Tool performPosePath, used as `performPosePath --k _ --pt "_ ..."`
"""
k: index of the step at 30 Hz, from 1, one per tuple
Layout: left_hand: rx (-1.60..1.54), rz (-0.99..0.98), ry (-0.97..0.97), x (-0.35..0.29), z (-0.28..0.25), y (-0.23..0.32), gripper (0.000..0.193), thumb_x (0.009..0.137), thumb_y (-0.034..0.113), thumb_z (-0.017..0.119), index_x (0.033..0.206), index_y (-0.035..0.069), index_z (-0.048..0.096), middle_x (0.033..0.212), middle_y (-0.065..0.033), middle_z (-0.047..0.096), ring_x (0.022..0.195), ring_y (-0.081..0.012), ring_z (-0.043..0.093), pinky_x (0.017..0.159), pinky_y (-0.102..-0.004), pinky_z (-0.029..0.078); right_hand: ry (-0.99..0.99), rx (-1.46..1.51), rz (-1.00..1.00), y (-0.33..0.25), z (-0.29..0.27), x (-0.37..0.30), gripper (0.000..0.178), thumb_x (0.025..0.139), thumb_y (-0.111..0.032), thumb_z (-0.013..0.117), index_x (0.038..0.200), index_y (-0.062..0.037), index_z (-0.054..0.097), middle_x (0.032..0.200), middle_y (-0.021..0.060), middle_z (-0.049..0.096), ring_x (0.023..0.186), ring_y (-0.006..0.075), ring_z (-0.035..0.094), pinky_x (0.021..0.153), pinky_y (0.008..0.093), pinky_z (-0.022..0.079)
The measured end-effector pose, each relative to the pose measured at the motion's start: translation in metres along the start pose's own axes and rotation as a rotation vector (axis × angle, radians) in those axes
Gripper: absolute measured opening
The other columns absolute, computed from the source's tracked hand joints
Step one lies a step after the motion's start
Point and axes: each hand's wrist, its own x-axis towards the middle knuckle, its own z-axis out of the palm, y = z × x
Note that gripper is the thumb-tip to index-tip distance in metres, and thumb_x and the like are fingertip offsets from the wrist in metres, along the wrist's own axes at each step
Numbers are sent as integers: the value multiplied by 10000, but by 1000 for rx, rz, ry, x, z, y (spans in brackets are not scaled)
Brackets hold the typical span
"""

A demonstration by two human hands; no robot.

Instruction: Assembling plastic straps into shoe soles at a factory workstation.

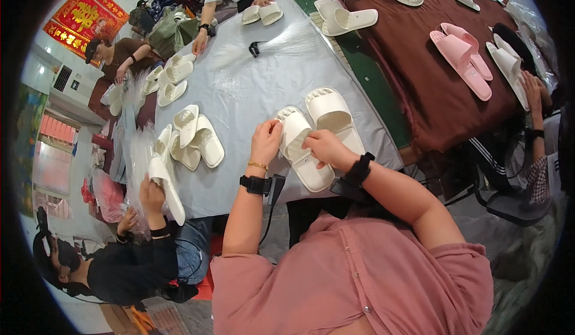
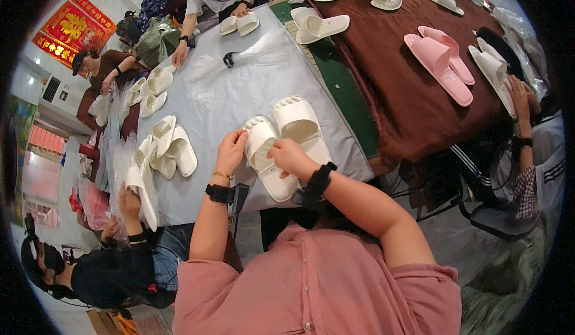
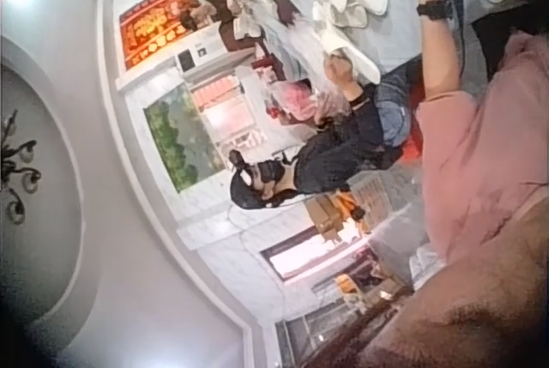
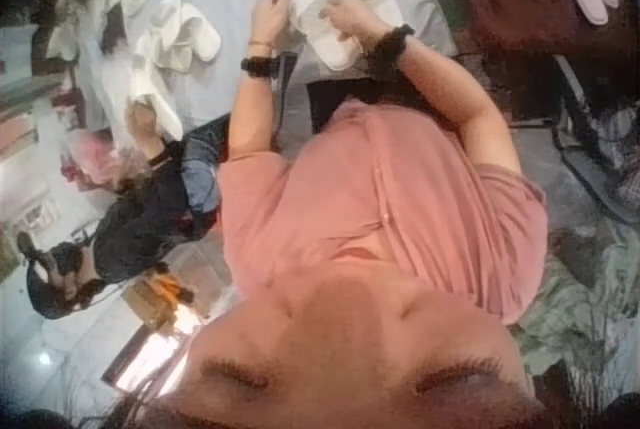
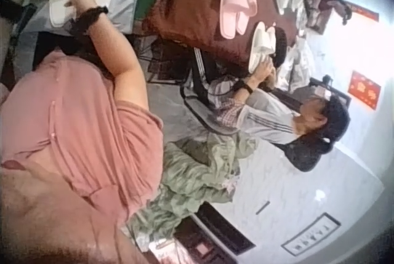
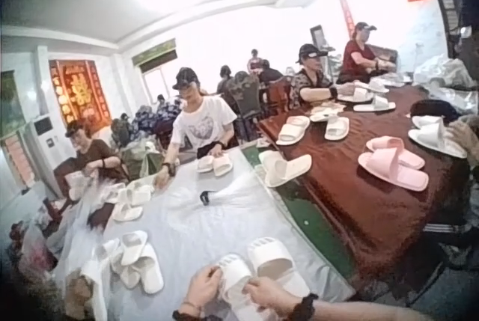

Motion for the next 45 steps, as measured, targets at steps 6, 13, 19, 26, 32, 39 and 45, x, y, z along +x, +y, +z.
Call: performPosePath --k 6,13,19,26,32,39,45 --pt "21 -87 -88 18 -1 -5 376 886 356 547 902 -3 658 776 -164 646 739 -258 622 676 -351 478 -135 407 211 -5 13 17 198 902 -157 462 1034 -76 585 669 -37 458 528 82 415 478 273 428" --pt "3 -235 -325 48 7 -9 484 871 430 546 870 -37 673 737 -113 653 704 -186 605 663 -321 470 -159 337 208 1 19 29 258 878 -99 415 1064 -78 592 756 8 490 570 119 433 486 326 448" --pt "-174 -265 -367 54 15 -9 453 859 388 595 918 -54 678 792 -74 671 737 -138 591 679 -290 470 -149 358 218 3 20 29 257 866 -89 431 1073 -71 582 794 35 511 605 132 455 489 330 456" --pt "-105 -197 -203 41 19 1 404 869 349 603 855 -50 667 717 -30 624 664 -103 534 610 -272 443 -95 773 340 9 20 41 136 900 -69 419 976 -96 528 661 -9 496 478 96 396 430 272 367" --pt "-242 -311 -388 42 8 -1 345 889 330 591 870 -4 676 747 -1 615 659 -83 514 600 -258 424 -100 815 344 0 23 39 147 904 -44 405 992 -85 516 646 -7 497 439 89 382 415 268 368" --pt "-439 -410 -422 35 -2 20 307 911 276 563 1031 8 655 910 -1 639 810 -81 547 702 -217 427 -126 744 328 -3 22 33 150 918 -48 401 1035 -70 492 670 5 515 458 97 422 422 274 396" --pt "-341 -433 -477 40 -8 21 301 903 253 573 1103 39 648 935 10 638 814 -75 546 686 -221 428 -127 744 333 -2 24 34 157 912 -42 406 1034 -78 497 676 9 510 467 94 405 447 270 375"
